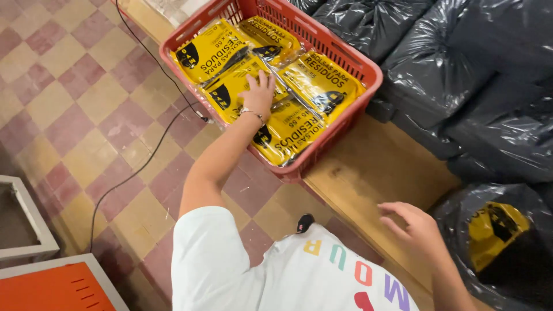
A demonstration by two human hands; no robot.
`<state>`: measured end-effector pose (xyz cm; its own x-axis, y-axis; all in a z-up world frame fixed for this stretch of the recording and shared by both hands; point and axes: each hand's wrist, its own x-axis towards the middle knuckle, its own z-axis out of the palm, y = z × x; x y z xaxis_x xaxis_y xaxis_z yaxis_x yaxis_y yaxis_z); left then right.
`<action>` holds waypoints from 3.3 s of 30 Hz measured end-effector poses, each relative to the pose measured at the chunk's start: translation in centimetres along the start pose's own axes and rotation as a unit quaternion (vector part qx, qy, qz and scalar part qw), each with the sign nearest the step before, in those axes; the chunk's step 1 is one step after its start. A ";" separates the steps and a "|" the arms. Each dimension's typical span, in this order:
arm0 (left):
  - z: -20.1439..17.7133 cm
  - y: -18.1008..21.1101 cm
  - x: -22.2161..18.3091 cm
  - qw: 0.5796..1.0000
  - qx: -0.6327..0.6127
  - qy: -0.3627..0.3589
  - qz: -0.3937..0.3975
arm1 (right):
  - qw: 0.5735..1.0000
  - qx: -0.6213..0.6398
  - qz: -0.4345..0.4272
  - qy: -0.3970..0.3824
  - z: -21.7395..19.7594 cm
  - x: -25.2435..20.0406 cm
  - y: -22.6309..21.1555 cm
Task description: Packing yellow plastic bag packs into a larger black plastic bag, tying it, and marking it.
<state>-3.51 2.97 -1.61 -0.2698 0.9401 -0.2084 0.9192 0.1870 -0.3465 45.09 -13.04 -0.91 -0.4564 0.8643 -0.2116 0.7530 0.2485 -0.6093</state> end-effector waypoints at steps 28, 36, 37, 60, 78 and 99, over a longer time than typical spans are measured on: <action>-10.1 -3.6 7.3 0.943 0.139 -0.207 0.219 | 0.975 0.171 -0.134 0.034 3.5 7.3 -8.7; -8.4 -2.3 6.5 0.887 0.289 -0.220 0.284 | 0.967 0.234 -0.090 0.049 3.7 5.9 -5.7; -8.1 -2.8 6.4 0.887 0.290 -0.220 0.283 | 0.967 0.234 -0.090 0.049 3.8 5.8 -5.5; -10.4 10.6 -26.8 0.657 -0.577 0.412 0.258 | 0.880 0.301 -0.254 0.264 2.5 1.2 -2.8; 10.9 25.2 -16.7 0.878 -0.476 -0.042 -0.008 | 0.958 0.012 0.253 0.136 13.5 -0.5 10.3; 11.0 25.9 -22.7 0.748 -0.601 0.150 0.239 | 0.911 0.229 0.255 0.230 16.0 -2.5 11.3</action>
<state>23.24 -16.71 -15.92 0.0828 0.9694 0.2312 0.5325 -0.2392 0.8119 47.14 -19.43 -19.48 0.2248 0.9340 -0.2777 0.4864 -0.3545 -0.7986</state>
